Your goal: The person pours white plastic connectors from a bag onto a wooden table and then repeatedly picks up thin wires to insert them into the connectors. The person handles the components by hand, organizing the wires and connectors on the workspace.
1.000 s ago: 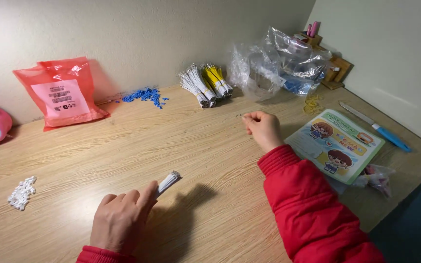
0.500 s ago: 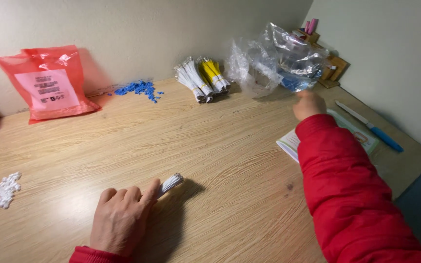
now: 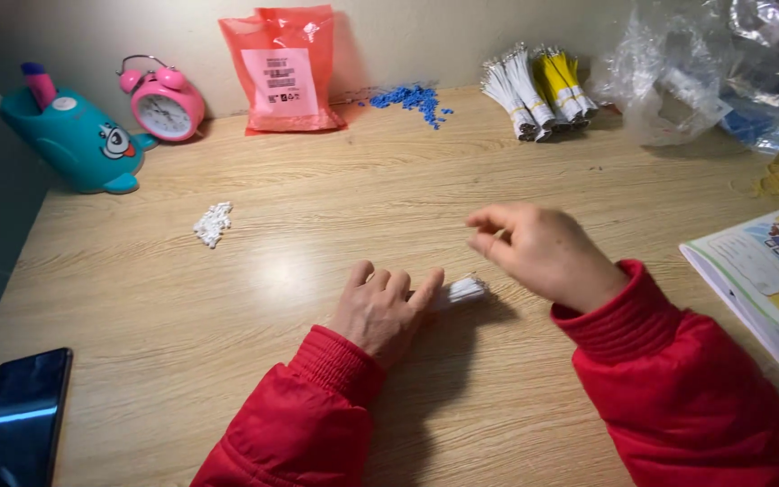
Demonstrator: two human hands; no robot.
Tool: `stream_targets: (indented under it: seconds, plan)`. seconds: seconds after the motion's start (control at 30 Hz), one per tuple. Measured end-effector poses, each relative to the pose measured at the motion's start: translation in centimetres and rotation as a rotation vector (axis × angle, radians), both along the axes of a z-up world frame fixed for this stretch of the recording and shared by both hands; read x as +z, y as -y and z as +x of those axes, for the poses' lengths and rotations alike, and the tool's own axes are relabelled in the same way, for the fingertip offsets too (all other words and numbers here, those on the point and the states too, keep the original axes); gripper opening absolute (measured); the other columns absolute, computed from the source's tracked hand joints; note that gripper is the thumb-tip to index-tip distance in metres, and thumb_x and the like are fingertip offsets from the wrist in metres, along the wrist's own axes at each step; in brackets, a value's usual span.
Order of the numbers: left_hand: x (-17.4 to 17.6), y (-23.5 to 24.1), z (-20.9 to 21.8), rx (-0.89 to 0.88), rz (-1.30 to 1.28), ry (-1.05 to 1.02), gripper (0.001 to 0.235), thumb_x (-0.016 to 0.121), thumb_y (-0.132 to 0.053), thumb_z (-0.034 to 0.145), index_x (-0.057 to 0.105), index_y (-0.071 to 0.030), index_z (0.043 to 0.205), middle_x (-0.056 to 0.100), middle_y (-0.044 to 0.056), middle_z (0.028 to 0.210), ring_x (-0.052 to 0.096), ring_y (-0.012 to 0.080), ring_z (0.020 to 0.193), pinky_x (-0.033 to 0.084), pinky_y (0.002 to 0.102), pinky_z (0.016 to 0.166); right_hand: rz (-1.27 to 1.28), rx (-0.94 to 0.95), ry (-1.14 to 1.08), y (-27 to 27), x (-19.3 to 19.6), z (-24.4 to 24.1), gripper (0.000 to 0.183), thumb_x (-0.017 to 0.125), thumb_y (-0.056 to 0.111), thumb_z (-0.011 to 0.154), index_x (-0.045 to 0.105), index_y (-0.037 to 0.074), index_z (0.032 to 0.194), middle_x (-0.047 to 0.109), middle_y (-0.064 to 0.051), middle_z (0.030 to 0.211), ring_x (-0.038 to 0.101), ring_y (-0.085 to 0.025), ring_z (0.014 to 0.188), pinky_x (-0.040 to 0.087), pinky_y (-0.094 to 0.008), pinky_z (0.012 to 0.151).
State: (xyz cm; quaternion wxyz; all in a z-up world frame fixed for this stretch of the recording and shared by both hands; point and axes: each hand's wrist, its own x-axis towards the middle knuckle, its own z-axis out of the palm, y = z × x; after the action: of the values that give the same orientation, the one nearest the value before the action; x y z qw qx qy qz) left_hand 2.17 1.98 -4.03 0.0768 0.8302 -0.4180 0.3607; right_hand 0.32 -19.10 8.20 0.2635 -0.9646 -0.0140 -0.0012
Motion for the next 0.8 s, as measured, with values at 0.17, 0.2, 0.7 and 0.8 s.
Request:
stream_targets:
  seconds: [0.17,0.2,0.7,0.8]
  plan:
    - [-0.4,-1.0,-1.3,0.010,0.037,-0.129,0.090,0.073,-0.064,0.058,0.053,-0.014,0.130,0.062,0.009,0.090,0.062,0.0260,0.085,0.033,0.055,0.103,0.049,0.246,0.047,-2.6,-4.3,0.1,0.019,0.059,0.026,0.089,0.072,0.020,0.102,0.074,-0.007,0.096,0.069,-0.029,0.095,0.055,-0.041,0.080]
    - [-0.3,-1.2,-1.6,0.028,0.030,-0.173,0.096,0.070,-0.073,0.055,0.055,-0.013,0.127,0.065,0.008,0.102,0.063,0.0259,0.099,0.032,0.057,0.105,0.028,0.280,0.060,-2.8,-5.3,0.2,0.018,0.058,0.030,0.091,0.072,0.024,0.101,0.073,-0.003,0.096,0.069,-0.025,0.095,0.055,-0.036,0.081]
    - [-3.6,-25.7,11.3,0.791,-0.371,-0.364,0.026,0.064,-0.034,0.087,0.068,-0.036,0.113,0.067,-0.009,0.099,0.068,0.0128,0.095,0.054,0.030,0.084,-0.290,0.372,0.068,-6.1,-9.8,1.8,0.020,0.056,0.044,0.088,0.071,0.031,0.089,0.066,0.003,0.087,0.066,-0.022,0.096,0.052,-0.034,0.087]
    - [-1.9,-23.9,11.7,0.722,-0.387,-0.423,0.029,0.061,-0.022,0.086,0.071,-0.017,0.113,0.070,0.008,0.101,0.064,0.0276,0.092,0.049,0.043,0.082,-0.127,0.397,0.133,-5.7,-10.4,2.1,0.012,0.065,0.036,0.081,0.076,0.029,0.083,0.068,0.007,0.080,0.062,-0.017,0.083,0.046,-0.035,0.076]
